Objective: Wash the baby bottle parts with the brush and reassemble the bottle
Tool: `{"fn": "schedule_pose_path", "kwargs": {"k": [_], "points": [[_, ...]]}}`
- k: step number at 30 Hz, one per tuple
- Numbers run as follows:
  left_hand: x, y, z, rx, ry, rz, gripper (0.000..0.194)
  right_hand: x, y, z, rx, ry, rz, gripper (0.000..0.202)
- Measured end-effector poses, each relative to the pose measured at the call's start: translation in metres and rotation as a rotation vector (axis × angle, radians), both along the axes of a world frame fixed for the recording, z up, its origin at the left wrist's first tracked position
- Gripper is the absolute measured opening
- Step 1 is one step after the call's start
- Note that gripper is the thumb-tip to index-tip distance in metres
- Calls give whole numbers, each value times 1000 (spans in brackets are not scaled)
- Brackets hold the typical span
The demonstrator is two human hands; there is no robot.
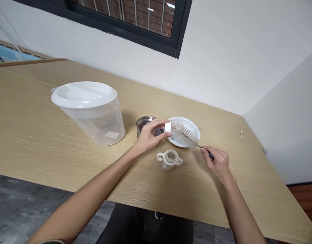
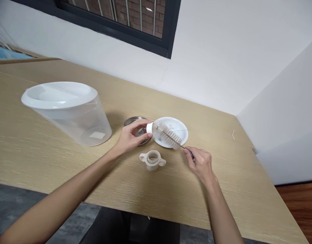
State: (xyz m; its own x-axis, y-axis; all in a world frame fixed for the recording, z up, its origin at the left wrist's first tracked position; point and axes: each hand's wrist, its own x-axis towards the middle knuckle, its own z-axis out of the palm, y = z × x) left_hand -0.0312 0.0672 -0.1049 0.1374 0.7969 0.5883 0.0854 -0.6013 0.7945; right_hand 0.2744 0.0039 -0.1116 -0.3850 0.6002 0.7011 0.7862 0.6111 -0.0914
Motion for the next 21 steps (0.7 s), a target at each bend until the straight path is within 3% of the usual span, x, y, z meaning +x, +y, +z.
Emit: {"fn": "schedule_pose_path", "kwargs": {"k": [8,16,21], "points": [[3,-1,0,-10,-38,-10,43,-1,2,2,25,43,43,11],[6,0,-2,-205,-176,-61,48,-6,1,2,109,46,76,13],[7,-1,1,-148,-186,-75,45,-7,2,-3,121,57,38,19]]}}
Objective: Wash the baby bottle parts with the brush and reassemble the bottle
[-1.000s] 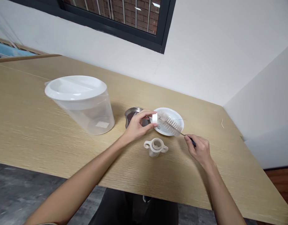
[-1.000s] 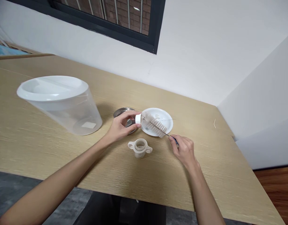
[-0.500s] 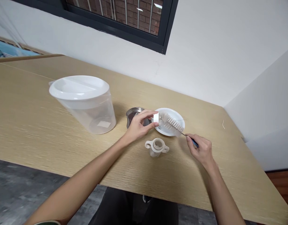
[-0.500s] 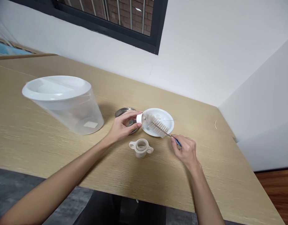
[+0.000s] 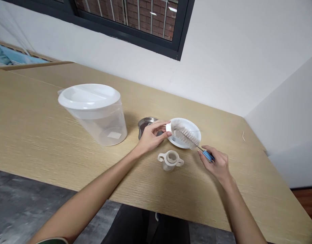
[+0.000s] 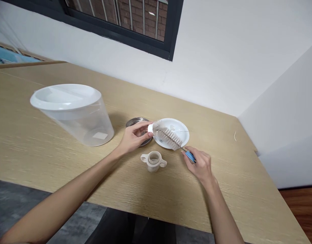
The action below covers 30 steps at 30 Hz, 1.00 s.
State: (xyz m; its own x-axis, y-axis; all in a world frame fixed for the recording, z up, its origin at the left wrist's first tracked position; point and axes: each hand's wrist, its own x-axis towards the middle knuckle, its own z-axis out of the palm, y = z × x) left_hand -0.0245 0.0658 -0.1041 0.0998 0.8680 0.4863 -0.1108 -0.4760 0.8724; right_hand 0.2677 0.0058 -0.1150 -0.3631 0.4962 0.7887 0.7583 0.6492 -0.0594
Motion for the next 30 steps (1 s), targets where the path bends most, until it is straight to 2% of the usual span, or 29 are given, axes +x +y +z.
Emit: {"fn": "schedule_pose_path", "kwargs": {"k": [5,13,20,30], "points": [[0,1,2,49,-4,-7,43,3,-1,-1,-26,22,-14,16],[-1,3,-4,77,-20,-29,45,5,-1,-2,-49,-26,31,8],[0,2,-2,47,-39,-50,45,4,0,-2,-72,-49,34,3],[1,-1,-1,-11,-102,-67,45,2,-1,-1,-84,-44,-12,8]]}}
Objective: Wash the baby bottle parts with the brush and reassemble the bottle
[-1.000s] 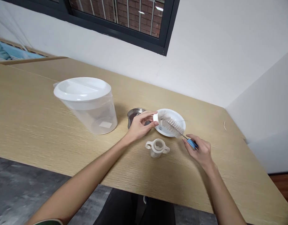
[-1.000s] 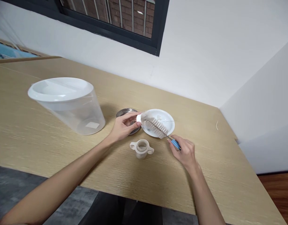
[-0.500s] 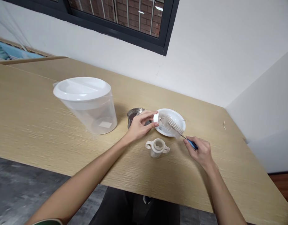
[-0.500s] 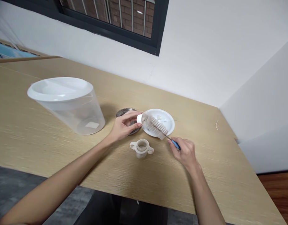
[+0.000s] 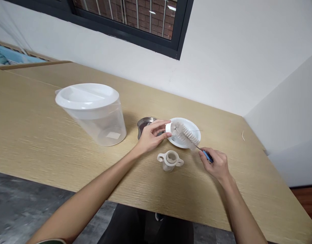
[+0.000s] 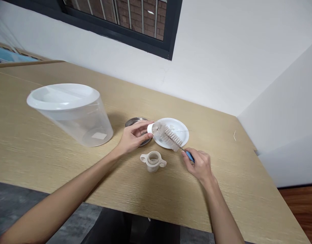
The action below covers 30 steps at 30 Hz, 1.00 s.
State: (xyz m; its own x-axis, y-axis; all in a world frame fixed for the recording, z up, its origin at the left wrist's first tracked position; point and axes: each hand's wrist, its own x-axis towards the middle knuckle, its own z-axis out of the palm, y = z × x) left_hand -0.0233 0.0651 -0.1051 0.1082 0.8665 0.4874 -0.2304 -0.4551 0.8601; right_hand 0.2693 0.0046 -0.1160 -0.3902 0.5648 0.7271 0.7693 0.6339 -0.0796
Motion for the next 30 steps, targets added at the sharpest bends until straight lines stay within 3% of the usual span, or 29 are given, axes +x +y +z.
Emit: {"fn": "schedule_pose_path", "kwargs": {"k": [5,14,23,30], "points": [[1,-1,1,-56,-3,6,46,-1,-1,1,-7,5,-39,11],[2,0,1,-16,29,28,45,0,0,1,-31,4,-19,11],[-4,0,2,154,348,208,41,-1,1,4,-38,-29,-54,14],[-4,0,1,223,444,231,40,1,4,-3,-67,-113,-135,29]]}}
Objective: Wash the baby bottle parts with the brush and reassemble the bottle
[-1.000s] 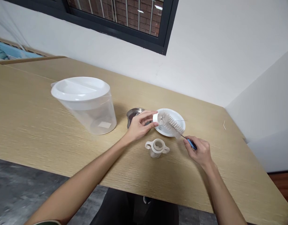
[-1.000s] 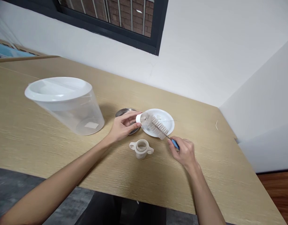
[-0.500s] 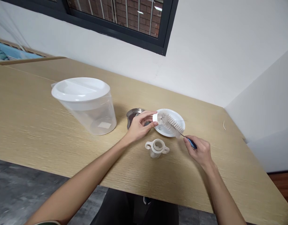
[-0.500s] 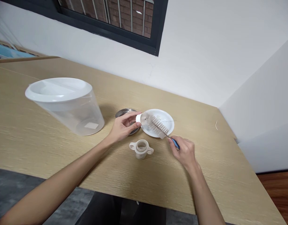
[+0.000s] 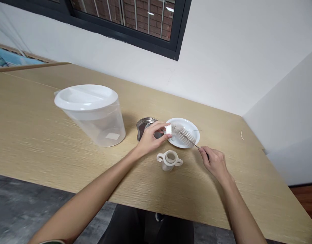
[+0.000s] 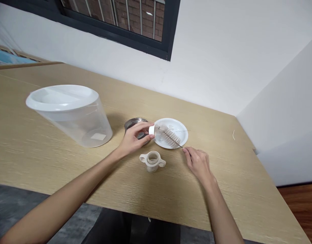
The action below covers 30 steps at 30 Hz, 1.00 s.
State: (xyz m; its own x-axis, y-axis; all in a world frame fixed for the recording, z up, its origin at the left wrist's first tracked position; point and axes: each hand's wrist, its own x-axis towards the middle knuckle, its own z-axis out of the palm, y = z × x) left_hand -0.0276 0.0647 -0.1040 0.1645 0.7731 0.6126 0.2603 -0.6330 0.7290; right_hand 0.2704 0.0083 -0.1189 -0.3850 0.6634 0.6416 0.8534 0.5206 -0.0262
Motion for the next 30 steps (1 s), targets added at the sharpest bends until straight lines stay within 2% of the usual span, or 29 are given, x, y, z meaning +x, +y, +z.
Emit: {"fn": "schedule_pose_path", "kwargs": {"k": [3,13,22,30], "points": [[0,0,0,4,-14,2,40,0,0,-1,0,-3,5,30],[1,-1,3,-30,-72,-5,39,2,-2,6,33,77,113,11],[4,1,-5,-282,-316,-86,45,3,-4,9,35,89,152,12],[1,1,-2,-87,-226,-195,44,4,-3,8,37,99,144,14]]}}
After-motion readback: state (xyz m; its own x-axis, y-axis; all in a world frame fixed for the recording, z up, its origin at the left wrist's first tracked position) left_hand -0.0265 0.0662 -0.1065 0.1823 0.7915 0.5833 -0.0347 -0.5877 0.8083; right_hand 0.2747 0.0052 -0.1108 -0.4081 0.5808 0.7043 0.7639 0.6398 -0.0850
